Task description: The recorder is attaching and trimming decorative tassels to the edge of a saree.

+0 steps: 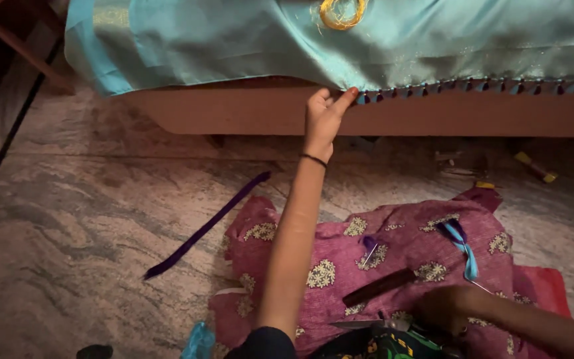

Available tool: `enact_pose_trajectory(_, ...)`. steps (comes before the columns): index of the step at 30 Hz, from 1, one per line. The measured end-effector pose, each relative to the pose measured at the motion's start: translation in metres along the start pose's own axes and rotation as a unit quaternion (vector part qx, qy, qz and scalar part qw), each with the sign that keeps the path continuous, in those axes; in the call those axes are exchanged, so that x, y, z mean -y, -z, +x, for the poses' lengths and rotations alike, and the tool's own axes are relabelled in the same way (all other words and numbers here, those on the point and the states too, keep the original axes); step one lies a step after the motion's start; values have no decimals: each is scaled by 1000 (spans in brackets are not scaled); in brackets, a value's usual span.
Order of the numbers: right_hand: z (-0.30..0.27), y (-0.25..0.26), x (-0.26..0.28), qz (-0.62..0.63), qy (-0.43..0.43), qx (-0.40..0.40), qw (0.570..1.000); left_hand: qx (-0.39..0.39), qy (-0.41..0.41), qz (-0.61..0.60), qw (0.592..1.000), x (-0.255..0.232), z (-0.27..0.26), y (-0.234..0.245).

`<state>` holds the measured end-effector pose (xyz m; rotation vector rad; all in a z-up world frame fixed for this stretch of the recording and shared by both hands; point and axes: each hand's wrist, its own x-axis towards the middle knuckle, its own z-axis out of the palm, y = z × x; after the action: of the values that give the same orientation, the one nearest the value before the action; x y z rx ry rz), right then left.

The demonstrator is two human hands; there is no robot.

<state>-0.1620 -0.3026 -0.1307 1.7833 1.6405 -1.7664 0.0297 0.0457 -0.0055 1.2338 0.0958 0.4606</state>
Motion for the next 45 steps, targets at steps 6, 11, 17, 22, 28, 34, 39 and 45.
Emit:
enact_pose_trajectory(6, 25, -40, -6, -57, -18, -81, 995, 5, 16, 37, 999, -9, 0, 3)
enact_pose_trajectory(11, -17, -17, 20, -14, 75, -137, 988, 22, 31, -63, 997, -10, 2, 0)
enact_pose_trajectory(17, -57, 7, 30, 108, -4, -96, 989, 18, 49, 31, 998, -31, 0, 1)
enact_pose_trajectory(22, -63, 4, -13, 96, 32, -175, 979, 13, 40, 67, 997, -6, 16, 13)
enact_pose_trajectory(28, -120, 57, 7, 148, -48, -161, 975, 62, 75, 31, 995, -40, 11, 13)
enact_pose_trajectory(34, -161, 79, -57, 130, -193, -257, 938, 122, 88, 161, 975, -75, 9, 22)
enact_pose_trajectory(39, -188, 120, -79, 202, -220, -348, 889, 166, 84, 146, 972, -81, 18, 26)
enact_pose_trajectory(45, -206, 154, -102, 190, -297, -374, 858, 217, 99, 87, 967, -88, 18, 28)
